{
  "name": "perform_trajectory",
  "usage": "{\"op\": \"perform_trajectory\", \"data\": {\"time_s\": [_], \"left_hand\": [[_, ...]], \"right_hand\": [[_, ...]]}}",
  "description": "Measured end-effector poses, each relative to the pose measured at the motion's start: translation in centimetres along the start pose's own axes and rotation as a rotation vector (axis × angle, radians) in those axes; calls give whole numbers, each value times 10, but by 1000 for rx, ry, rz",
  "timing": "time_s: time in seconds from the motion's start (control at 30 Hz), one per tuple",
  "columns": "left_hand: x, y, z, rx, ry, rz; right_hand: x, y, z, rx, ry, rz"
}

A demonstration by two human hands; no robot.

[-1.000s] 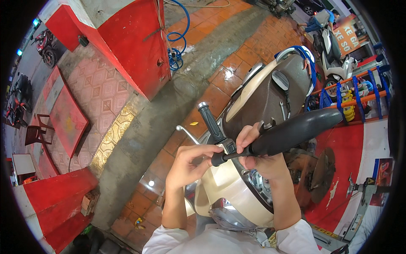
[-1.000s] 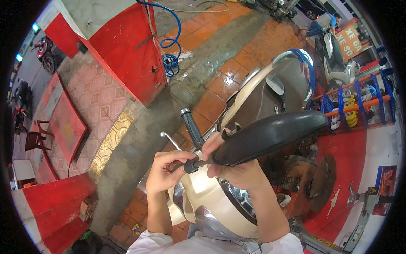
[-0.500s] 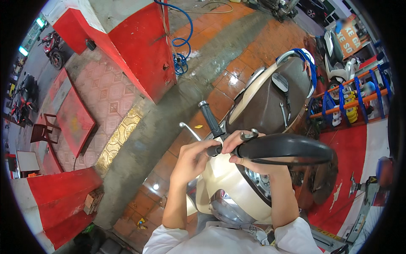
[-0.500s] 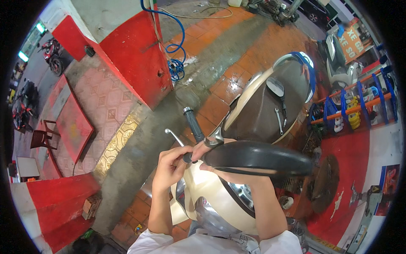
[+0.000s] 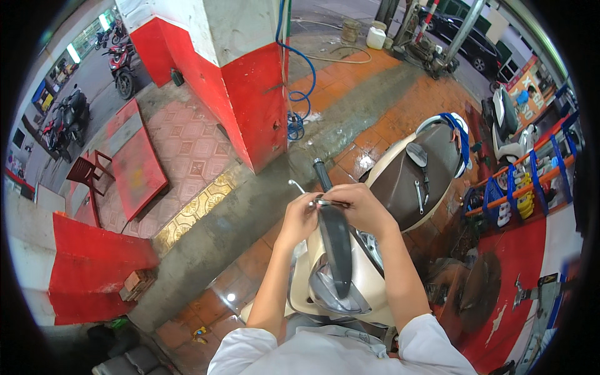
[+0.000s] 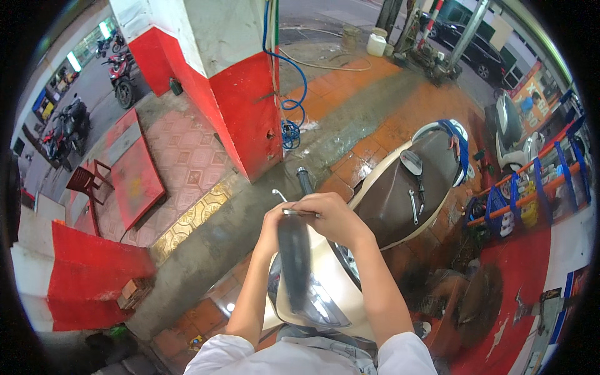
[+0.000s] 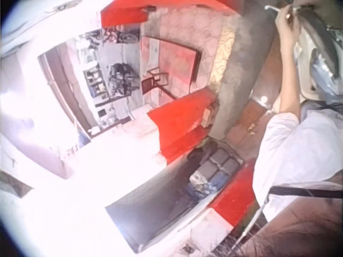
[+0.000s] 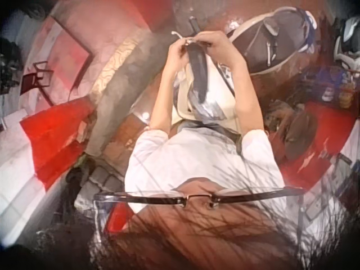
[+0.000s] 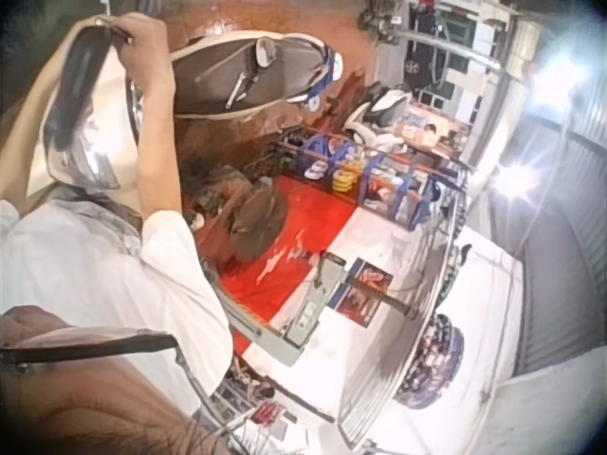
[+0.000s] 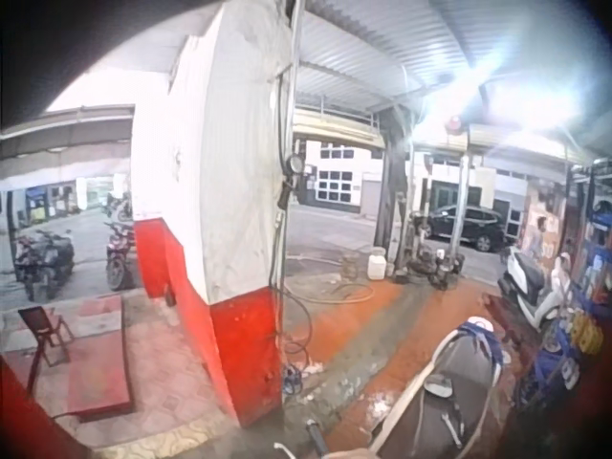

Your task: The person unscrews and removes a mirror from a motorcycle using a wrench, then places it back and tightens the nut by hand and with the tool.

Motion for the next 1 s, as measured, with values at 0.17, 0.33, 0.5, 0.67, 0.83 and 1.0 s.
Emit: {"op": "perform_trajectory", "data": {"time_s": [0.17,0.33,0.5,0.67,0.83,1.0], "left_hand": [[-17,13,-32,535,84,47],[-11,9,-8,324,-143,111],[-13,-3,0,319,-47,173],[-17,-15,17,436,-81,187],[-16,-11,25,430,-215,201],[-13,-11,18,387,-80,189]], "right_hand": [[14,-10,-20,-186,95,-48],[35,-21,-13,-218,35,-89],[40,-23,36,-1,-209,110],[37,-24,43,-41,-259,120],[38,-25,36,-73,-302,207],[31,-14,52,-32,-408,307]]}}
Point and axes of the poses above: each hand's wrist, its own x-axis towards the middle knuckle, its own y-axis out of the back of the hand, z = x × y, the point moved 7 cm from there along x, towards the middle knuckle, and after that the axes turned 10 degrees about -x, right-handed, at the moved point
